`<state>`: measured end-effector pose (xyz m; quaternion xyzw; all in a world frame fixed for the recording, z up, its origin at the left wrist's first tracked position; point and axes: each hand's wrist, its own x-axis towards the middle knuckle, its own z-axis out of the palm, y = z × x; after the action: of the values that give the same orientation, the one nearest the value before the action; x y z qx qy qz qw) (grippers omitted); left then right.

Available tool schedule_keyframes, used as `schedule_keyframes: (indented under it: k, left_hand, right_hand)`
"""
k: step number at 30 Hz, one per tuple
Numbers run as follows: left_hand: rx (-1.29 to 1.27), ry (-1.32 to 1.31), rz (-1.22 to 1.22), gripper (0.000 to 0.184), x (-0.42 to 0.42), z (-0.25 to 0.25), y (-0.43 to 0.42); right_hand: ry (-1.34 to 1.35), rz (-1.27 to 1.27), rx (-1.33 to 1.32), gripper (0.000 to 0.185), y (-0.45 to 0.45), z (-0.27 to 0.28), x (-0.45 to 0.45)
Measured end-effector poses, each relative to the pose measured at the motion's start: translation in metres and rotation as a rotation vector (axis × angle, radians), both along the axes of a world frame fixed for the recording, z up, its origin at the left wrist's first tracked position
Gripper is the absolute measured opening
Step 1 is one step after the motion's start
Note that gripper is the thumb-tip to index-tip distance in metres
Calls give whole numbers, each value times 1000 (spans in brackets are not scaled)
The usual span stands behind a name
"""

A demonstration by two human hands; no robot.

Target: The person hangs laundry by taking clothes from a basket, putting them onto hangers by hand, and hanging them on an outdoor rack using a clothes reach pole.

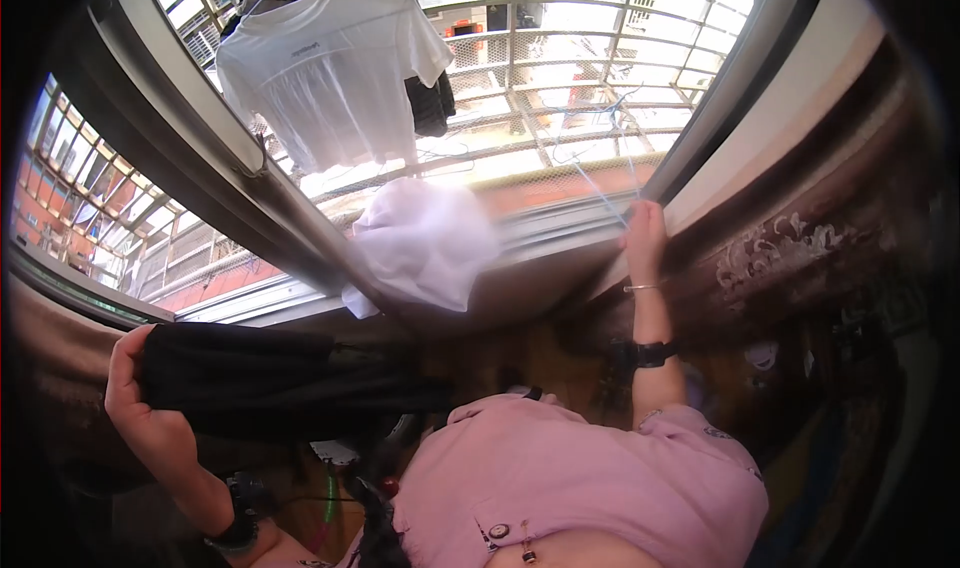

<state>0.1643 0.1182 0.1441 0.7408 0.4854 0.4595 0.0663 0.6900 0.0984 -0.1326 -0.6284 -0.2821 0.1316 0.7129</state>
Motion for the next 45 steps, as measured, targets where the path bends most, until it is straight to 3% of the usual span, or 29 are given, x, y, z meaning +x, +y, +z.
schedule_keyframes:
  k: [2,4,5,6,8,9,10,11,12,14,17,19,22,24,26,28,30,36,38,40,42,43,44,45]
  left_hand:
    - [-32,-7,-43,53,-5,6,-6]
    - [-14,-5,-14,57,-7,10,-12]
    - [7,-4,20,60,-8,13,-15]
    - [-27,-5,1,59,-11,16,-16]
    - [-120,4,-11,54,-26,23,-11]
    - [35,248,23,52,-30,38,-17]
    - [31,379,39,48,-40,49,-12]
    - [108,338,50,45,-53,48,1]
    - [51,493,148,41,-49,52,3]
    - [-14,690,278,44,-43,61,11]
    - [13,697,189,37,-52,58,20]
    - [24,891,178,32,-53,39,28]
    - [-170,782,248,29,-43,41,28]
    - [-68,772,243,29,-56,29,42]
    - [25,798,362,31,-57,27,49]
    - [-44,795,319,33,-51,29,42]
    - [-89,740,334,33,-42,29,26]
    - [-190,825,292,34,-40,11,2]
    - [301,912,265,39,-47,-4,1]
    - [404,945,261,45,-49,-5,-5]
    - [498,872,24,18,-44,18,-19]
    - [740,944,-26,16,-45,25,-15]
    - [448,879,-39,19,-48,27,-12]
    - [428,857,-20,19,-48,26,-11]
  right_hand:
    - [-57,15,44,19,-19,-1,-18]
    - [-171,30,238,18,-27,-7,-43]
    - [-127,145,170,23,-31,9,-61]
    - [-306,127,194,30,-26,21,-73]
    - [-74,297,335,34,-16,47,-91]
    - [146,386,367,34,-5,73,-121]
    - [352,417,385,34,1,94,-125]
    - [391,473,372,30,7,91,-116]
    - [409,523,373,28,16,84,-101]
    - [465,437,276,33,10,123,-130]
    - [390,620,394,43,-5,145,-164]
    - [202,878,271,39,-22,152,-171]
    - [-129,1200,157,34,-46,181,-216]
    - [-235,1349,-91,33,-51,196,-236]
    - [-320,1347,-111,32,-40,192,-258]
    - [-405,1335,-133,30,-26,187,-276]
    - [-208,1410,-268,28,-14,189,-296]
    - [14,1512,-154,30,13,206,-336]
    - [-91,1473,-76,31,16,218,-337]
    - [-251,1383,13,31,14,229,-341]
    - [-263,1377,74,31,14,235,-341]
    - [-373,1349,133,31,17,238,-339]
    - [-491,1298,182,30,20,242,-335]
    - [-553,1077,337,28,24,237,-337]
